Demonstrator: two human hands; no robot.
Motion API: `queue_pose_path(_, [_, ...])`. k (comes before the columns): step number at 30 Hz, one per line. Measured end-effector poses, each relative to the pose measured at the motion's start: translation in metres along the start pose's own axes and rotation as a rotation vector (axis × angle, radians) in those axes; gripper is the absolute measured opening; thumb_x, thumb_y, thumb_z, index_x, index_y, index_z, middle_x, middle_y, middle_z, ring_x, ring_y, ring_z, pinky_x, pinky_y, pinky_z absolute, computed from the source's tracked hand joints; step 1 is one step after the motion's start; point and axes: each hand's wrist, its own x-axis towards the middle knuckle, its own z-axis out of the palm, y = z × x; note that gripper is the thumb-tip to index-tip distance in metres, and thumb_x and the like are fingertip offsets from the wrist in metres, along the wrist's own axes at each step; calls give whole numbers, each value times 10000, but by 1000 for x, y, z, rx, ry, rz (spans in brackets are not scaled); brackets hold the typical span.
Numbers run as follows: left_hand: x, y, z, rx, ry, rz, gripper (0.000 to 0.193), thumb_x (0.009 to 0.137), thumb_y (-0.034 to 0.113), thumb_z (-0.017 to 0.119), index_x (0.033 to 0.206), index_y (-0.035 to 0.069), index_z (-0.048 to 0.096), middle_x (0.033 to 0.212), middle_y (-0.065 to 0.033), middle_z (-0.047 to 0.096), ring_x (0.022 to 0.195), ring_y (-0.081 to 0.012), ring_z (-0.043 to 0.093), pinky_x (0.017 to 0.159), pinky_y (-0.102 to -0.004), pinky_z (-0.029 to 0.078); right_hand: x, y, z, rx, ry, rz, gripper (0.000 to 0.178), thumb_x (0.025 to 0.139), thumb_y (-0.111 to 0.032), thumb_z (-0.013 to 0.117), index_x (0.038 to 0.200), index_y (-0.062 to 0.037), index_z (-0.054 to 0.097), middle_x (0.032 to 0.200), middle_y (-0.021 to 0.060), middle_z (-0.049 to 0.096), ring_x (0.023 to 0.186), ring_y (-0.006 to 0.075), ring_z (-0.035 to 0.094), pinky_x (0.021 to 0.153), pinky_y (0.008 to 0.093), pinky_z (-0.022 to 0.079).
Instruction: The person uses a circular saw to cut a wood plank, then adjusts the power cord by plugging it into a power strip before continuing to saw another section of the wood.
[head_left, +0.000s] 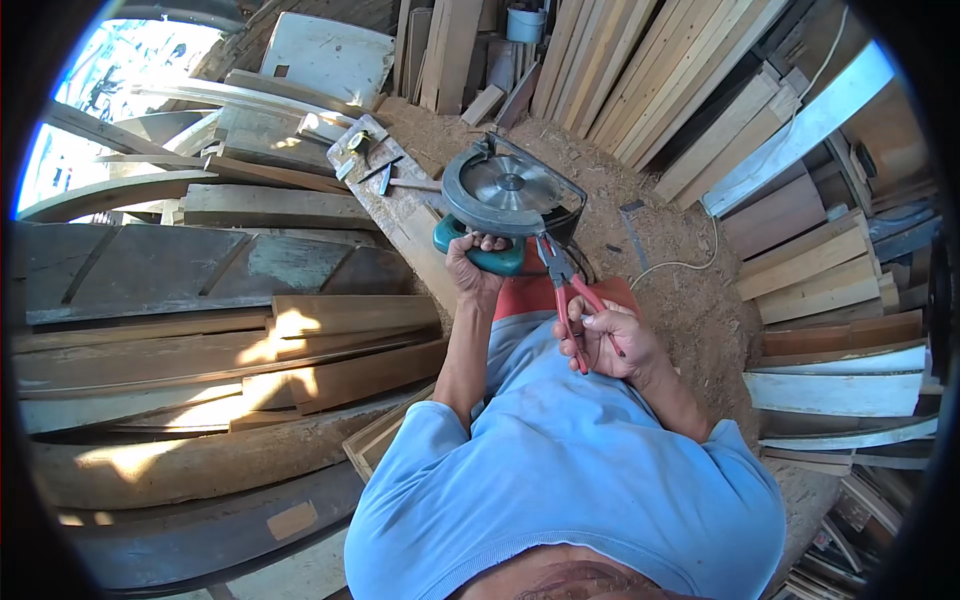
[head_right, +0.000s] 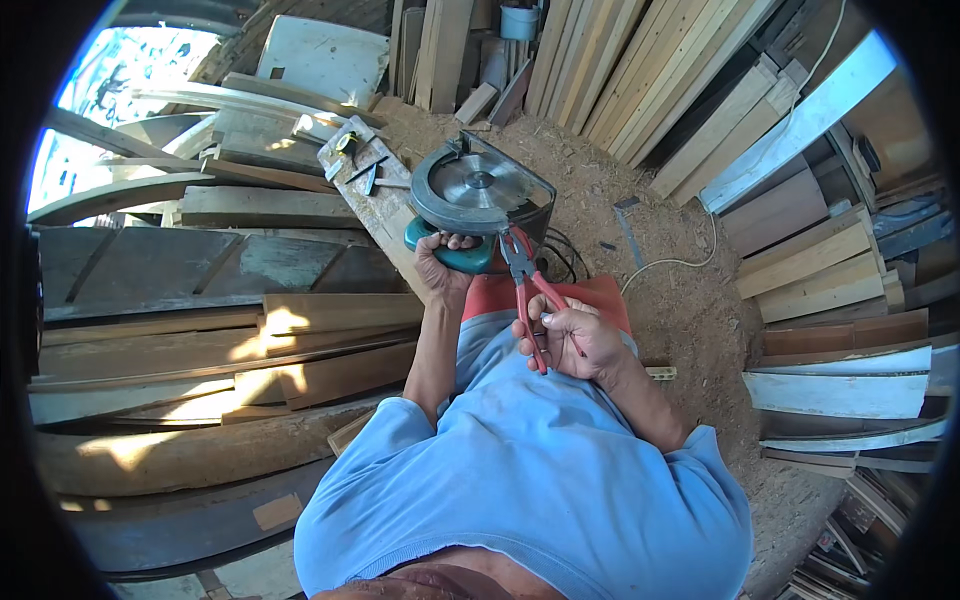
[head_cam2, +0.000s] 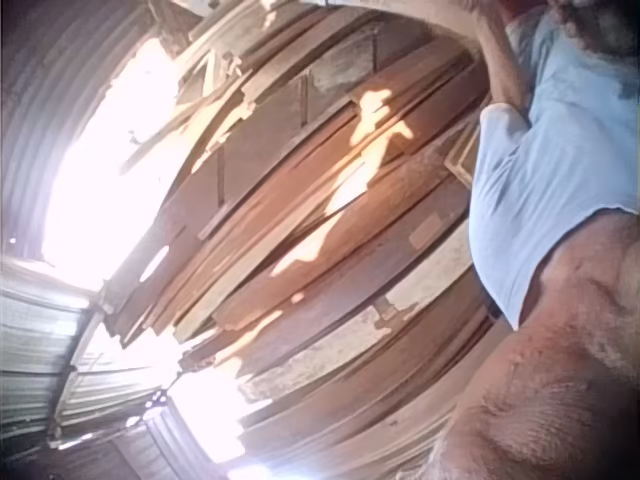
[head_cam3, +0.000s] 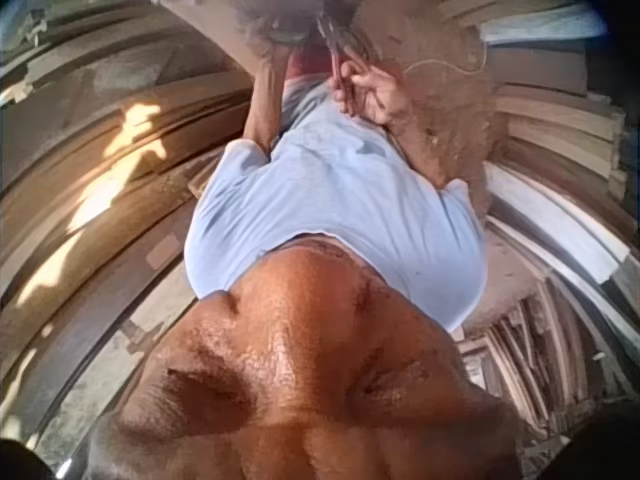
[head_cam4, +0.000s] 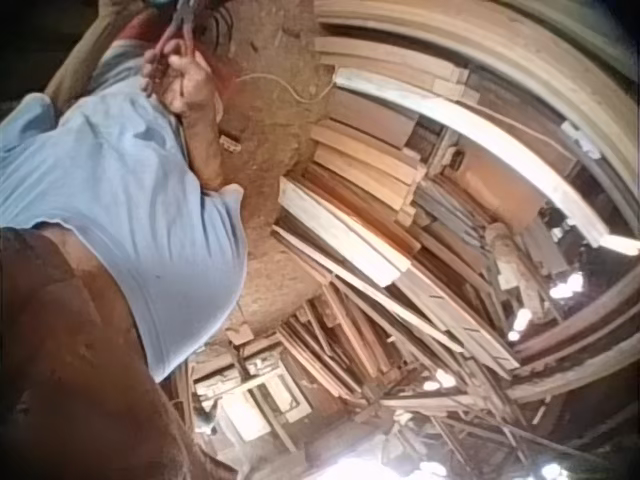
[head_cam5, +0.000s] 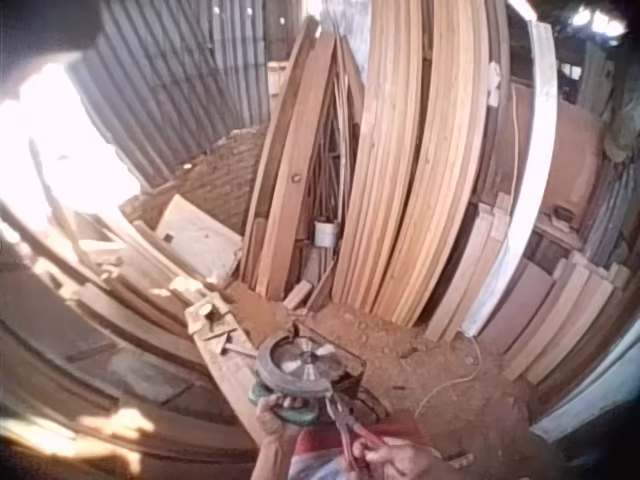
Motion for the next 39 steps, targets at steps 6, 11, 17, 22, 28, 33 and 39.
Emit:
queue_pose_path(6, [7,-5,8,14,-8,2,72,779,90,589,724,75,546,685,-40,537,665,-187,582,721,-371,506,-2,-28,50,-656,414,7,296,959,-152,543,1195,18,601,1126,151,647,990,235,713,715,368,630])
queue_pose_path(11, [3,-3,6,19,21,4,88,782,94,596,720,78,536,683,-40,535,665,-188,585,714,-370,510,-1,-30,47,-950,434,51,264,940,-123,513,1137,26,606,1075,136,652,917,196,700,660,351,615])
queue_pose_path(17, [3,-5,5,33,22,-11,91,784,95,602,721,78,538,680,-37,534,663,-188,587,721,-366,514,-3,-5,19,-174,170,-32,120,961,-118,541,1051,-47,577,1090,160,659,891,239,691,714,404,608])
queue_pose_path(22, [1,-3,7,17,15,-18,93,785,93,602,717,78,541,676,-37,535,666,-187,588,720,-368,518,-1,-2,23,-117,176,-32,160,949,-120,549,1074,-20,557,1169,213,625,952,297,698,738,436,616])
queue_pose_path(28, [3,-5,5,32,8,-13,92,787,93,600,719,81,539,682,-37,535,675,-187,585,723,-367,520,-9,-24,44,-609,423,6,288,947,-171,594,1164,16,621,1155,169,654,988,238,712,728,382,624])
queue_pose_path(33, [2,-7,5,34,20,-22,85,773,77,611,727,76,540,694,-31,533,671,-184,579,721,-374,504,-9,-30,44,-969,535,53,250,935,-132,545,1118,15,630,928,125,678,744,166,679,633,322,585])
queue_pose_path(39, [5,-16,2,103,26,-24,76,801,93,594,752,66,544,718,-42,532,677,-184,566,720,-367,513,-15,-22,24,-709,455,43,130,926,-99,516,989,-16,595,774,64,619,616,140,599,550,295,520])
